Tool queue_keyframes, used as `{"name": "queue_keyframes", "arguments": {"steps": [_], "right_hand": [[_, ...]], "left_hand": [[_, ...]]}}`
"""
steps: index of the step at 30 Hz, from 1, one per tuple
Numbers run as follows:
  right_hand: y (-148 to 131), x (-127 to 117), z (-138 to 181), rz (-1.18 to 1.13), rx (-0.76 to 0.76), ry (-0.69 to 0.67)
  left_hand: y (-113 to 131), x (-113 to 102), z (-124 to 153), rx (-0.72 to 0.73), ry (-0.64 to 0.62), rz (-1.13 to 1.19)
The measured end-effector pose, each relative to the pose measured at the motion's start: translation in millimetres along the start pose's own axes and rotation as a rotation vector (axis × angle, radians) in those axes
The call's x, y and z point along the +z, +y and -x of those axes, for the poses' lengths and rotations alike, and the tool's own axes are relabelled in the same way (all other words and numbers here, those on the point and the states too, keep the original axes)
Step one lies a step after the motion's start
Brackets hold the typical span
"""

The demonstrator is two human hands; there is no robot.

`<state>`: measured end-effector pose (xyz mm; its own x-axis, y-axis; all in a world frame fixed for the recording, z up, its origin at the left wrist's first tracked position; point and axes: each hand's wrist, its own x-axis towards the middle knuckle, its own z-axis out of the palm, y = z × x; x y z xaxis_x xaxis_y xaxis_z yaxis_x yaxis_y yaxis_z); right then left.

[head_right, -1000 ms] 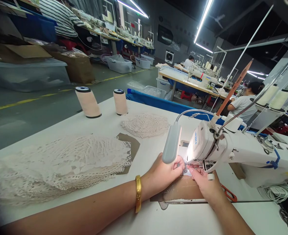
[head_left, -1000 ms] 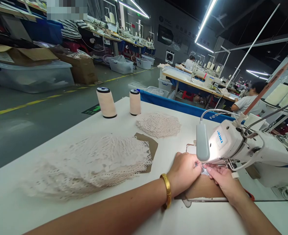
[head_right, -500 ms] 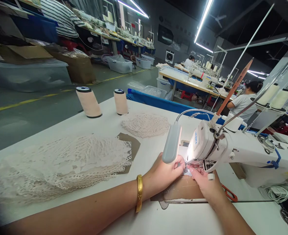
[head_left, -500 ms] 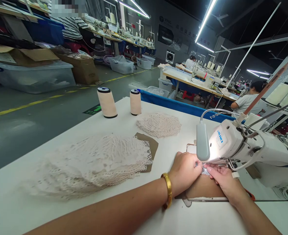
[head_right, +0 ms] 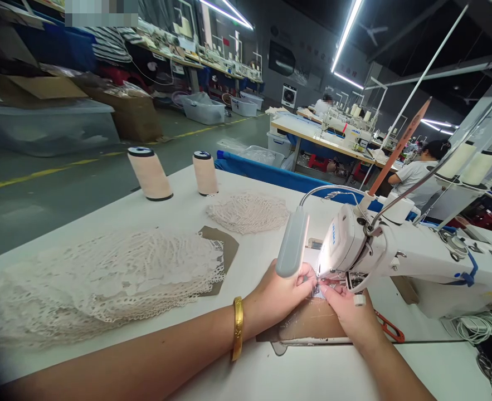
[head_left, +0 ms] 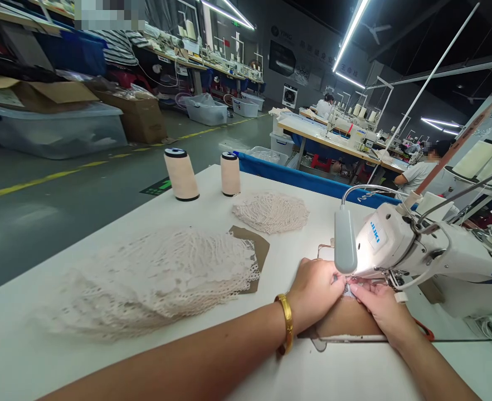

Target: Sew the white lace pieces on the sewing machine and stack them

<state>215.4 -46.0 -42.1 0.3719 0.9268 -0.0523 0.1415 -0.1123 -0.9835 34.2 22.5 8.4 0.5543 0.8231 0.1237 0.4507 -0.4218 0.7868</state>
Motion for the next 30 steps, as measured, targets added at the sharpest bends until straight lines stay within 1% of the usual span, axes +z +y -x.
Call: {"name": "queue_keyframes", "arguments": {"steps": [13,30], "right_hand": [[-4.7,3.3,2.0,-0.002,0.002,0.024],[-4.2,5.0,-0.2,0.041,0.016,0.071]], "left_hand": [[-0.2,-1.1,0.4,0.008,0.010,0.003],[-0.1,1.5,1.5,0.038,0.010,-0.066]]}}
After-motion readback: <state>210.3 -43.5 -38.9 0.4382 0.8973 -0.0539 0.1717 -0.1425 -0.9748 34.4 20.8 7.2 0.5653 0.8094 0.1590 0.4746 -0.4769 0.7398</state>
